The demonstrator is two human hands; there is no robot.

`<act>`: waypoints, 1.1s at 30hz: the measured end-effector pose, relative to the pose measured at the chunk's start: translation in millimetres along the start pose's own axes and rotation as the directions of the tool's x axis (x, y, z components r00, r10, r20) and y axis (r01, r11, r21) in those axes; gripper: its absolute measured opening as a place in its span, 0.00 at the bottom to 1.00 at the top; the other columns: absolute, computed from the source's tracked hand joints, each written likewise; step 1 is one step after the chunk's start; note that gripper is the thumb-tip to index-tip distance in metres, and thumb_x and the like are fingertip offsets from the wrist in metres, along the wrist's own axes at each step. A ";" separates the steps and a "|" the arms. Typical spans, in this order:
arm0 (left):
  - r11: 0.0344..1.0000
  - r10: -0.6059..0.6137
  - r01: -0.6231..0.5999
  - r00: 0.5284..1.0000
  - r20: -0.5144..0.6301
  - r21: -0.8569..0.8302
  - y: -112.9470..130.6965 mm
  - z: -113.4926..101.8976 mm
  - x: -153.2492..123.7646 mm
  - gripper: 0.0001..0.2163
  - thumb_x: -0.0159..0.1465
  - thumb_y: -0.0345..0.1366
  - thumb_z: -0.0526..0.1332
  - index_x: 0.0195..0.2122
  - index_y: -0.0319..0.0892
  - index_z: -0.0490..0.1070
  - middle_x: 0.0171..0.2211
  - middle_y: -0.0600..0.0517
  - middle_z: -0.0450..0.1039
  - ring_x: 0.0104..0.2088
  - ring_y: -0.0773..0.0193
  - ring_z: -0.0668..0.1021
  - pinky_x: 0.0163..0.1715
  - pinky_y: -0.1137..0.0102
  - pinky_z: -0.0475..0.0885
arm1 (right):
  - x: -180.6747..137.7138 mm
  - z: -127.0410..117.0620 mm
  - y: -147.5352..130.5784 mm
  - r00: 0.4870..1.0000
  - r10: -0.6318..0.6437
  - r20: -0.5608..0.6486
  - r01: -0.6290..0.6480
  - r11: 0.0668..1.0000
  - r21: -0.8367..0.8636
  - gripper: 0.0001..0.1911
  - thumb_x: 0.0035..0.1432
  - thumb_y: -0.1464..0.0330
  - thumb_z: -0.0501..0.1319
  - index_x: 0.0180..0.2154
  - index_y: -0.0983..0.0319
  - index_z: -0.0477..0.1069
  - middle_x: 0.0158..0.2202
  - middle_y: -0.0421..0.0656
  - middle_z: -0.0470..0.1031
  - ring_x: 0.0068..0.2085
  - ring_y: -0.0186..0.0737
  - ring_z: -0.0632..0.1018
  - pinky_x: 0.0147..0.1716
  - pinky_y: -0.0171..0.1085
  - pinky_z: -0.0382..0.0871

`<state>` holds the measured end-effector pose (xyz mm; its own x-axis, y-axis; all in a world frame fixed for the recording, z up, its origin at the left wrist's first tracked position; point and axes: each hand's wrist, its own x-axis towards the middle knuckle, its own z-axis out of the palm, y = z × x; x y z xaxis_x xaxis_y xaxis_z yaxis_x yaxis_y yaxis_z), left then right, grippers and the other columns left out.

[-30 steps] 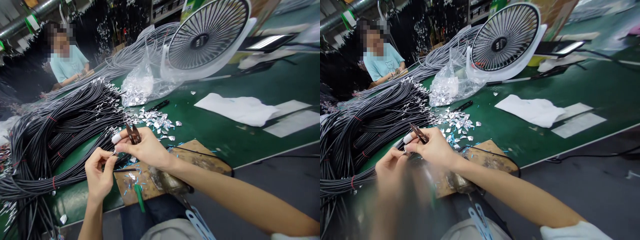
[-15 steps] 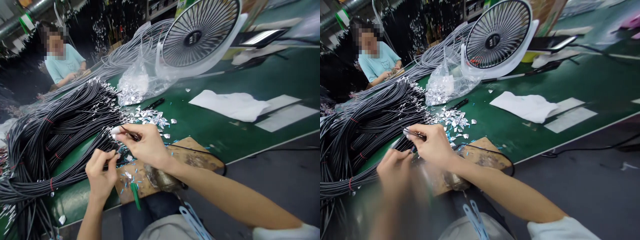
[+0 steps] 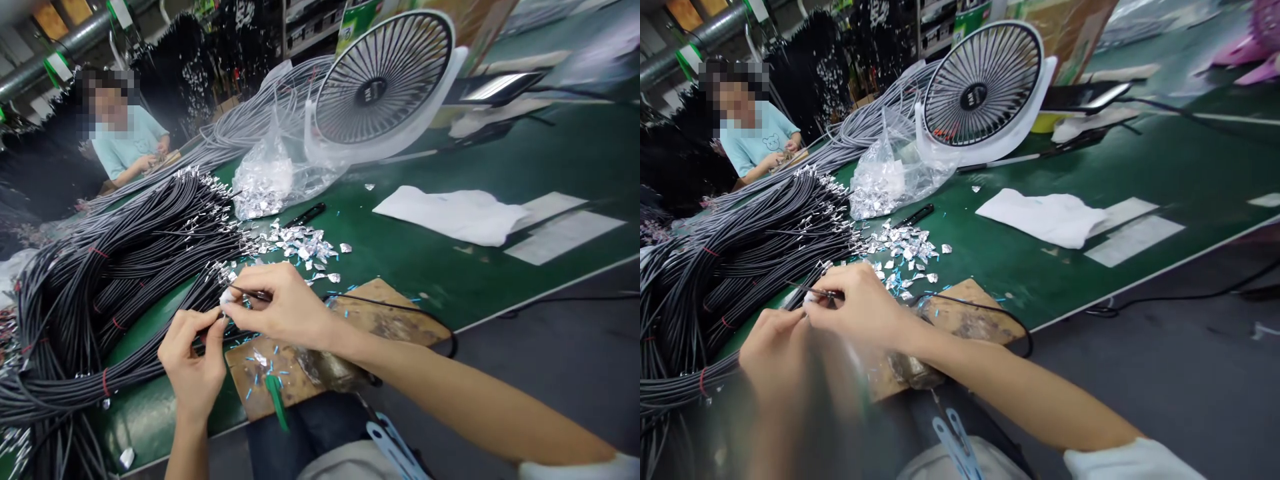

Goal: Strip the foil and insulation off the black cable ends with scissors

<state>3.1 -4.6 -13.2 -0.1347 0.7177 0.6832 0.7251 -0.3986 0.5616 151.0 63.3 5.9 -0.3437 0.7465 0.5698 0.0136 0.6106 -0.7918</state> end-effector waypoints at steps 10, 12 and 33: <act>0.840 -0.443 0.510 0.843 0.306 -0.188 -1.4 0.7 7.9 0.06 0.54 0.36 0.65 0.25 0.40 0.75 0.20 0.54 0.71 0.18 0.68 0.72 0.18 0.73 0.67 | -14.0 3.1 11.1 0.936 -0.350 0.041 0.350 0.909 -0.225 0.09 0.54 0.80 0.53 0.30 0.68 0.71 0.24 0.42 0.70 0.23 0.32 0.66 0.21 0.31 0.57; 0.830 -0.445 0.519 0.837 0.319 -0.203 -2.4 -3.1 9.7 0.08 0.53 0.38 0.66 0.23 0.39 0.74 0.18 0.54 0.69 0.17 0.69 0.69 0.17 0.73 0.65 | -12.6 3.8 8.7 0.964 -0.267 -0.008 0.266 0.960 -0.089 0.08 0.54 0.80 0.54 0.28 0.66 0.70 0.23 0.40 0.69 0.24 0.30 0.66 0.23 0.30 0.58; 0.944 0.215 -0.205 0.977 -0.011 0.259 -4.8 -7.6 -0.9 0.06 0.58 0.25 0.62 0.33 0.43 0.74 0.27 0.54 0.70 0.27 0.68 0.73 0.27 0.72 0.67 | -8.1 4.5 1.6 0.977 0.051 0.207 -0.080 0.988 0.135 0.16 0.59 0.69 0.55 0.19 0.63 0.63 0.18 0.34 0.56 0.21 0.27 0.58 0.21 0.30 0.51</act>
<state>-5.4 -7.7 -13.0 0.0170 0.6087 0.7932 0.8867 -0.3757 0.2694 149.6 57.1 -1.0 -0.5294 0.7057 0.4709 -0.0856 0.5078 -0.8572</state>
